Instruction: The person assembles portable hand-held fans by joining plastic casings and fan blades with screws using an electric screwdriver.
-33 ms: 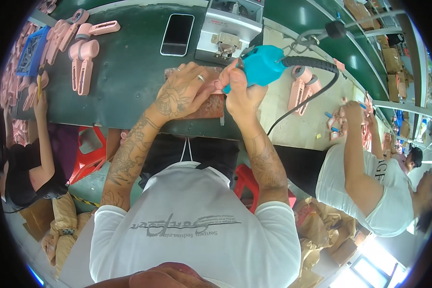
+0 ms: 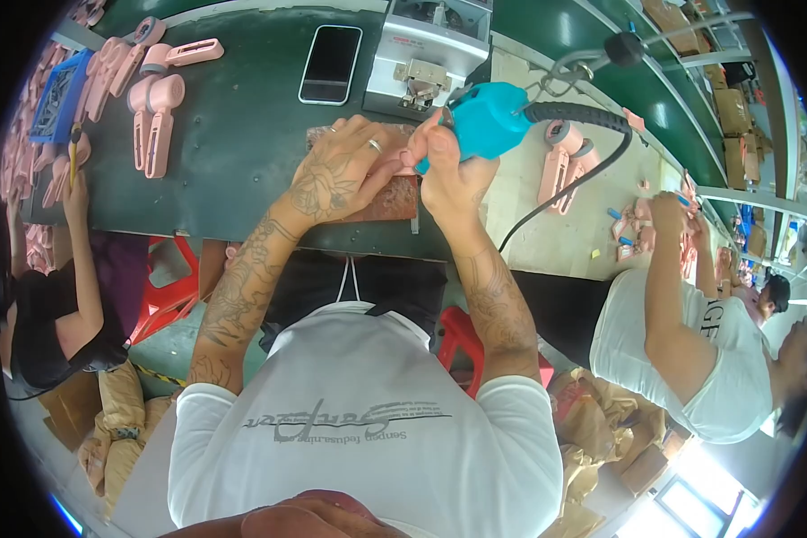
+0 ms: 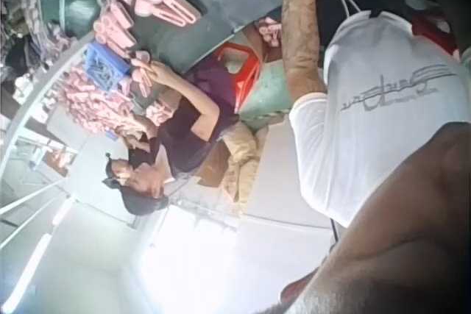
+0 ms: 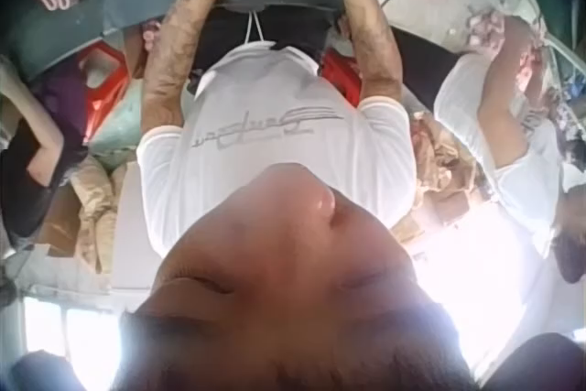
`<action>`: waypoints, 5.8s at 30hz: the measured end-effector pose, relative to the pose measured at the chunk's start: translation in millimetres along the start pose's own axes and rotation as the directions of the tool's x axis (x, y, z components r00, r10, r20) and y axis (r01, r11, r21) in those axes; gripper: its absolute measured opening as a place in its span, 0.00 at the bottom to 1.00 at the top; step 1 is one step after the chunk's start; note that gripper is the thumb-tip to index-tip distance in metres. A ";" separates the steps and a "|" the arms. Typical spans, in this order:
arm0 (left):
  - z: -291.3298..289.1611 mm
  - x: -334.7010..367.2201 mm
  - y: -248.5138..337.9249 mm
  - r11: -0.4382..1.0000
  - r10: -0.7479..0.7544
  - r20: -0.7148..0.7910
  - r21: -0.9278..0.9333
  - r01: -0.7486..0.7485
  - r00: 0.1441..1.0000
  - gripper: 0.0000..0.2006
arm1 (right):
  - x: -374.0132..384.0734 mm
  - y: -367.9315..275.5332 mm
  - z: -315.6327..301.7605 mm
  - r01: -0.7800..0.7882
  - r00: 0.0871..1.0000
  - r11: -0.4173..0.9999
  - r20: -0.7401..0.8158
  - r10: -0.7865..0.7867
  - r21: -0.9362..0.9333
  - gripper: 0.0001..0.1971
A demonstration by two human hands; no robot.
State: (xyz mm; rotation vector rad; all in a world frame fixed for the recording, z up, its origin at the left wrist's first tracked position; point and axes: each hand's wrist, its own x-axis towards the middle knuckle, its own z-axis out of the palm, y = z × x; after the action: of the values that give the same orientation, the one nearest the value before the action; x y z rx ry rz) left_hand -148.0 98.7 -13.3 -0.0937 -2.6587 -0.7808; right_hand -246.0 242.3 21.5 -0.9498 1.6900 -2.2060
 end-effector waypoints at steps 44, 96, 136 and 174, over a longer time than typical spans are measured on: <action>-73.3 -100.3 -38.3 0.298 -0.635 -0.277 -0.949 -0.102 0.721 0.24 | -86.2 -43.0 -29.0 0.009 0.980 1.000 -0.200 -0.005 0.022 0.37; -0.8 2.2 -3.2 0.991 0.075 -0.095 -0.103 -0.085 0.993 0.15 | 64.5 -3.7 10.5 0.190 0.966 0.980 -0.188 -0.176 0.056 0.23; 2.6 4.2 0.2 0.998 -0.015 -0.074 -0.070 0.010 0.997 0.18 | 32.7 13.8 2.3 -0.004 0.998 1.000 -0.063 0.003 -0.016 0.23; 5.6 0.1 -2.4 0.993 -0.021 -0.114 -0.114 0.008 0.993 0.15 | 10.6 -9.8 -2.6 -0.009 0.997 1.000 -0.076 0.009 0.002 0.21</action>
State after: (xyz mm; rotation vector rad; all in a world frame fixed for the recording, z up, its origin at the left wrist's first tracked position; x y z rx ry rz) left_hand -150.2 99.7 -18.8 -0.0572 -2.5084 -0.9140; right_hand -253.6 242.0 34.0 -0.8664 1.7211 -2.2650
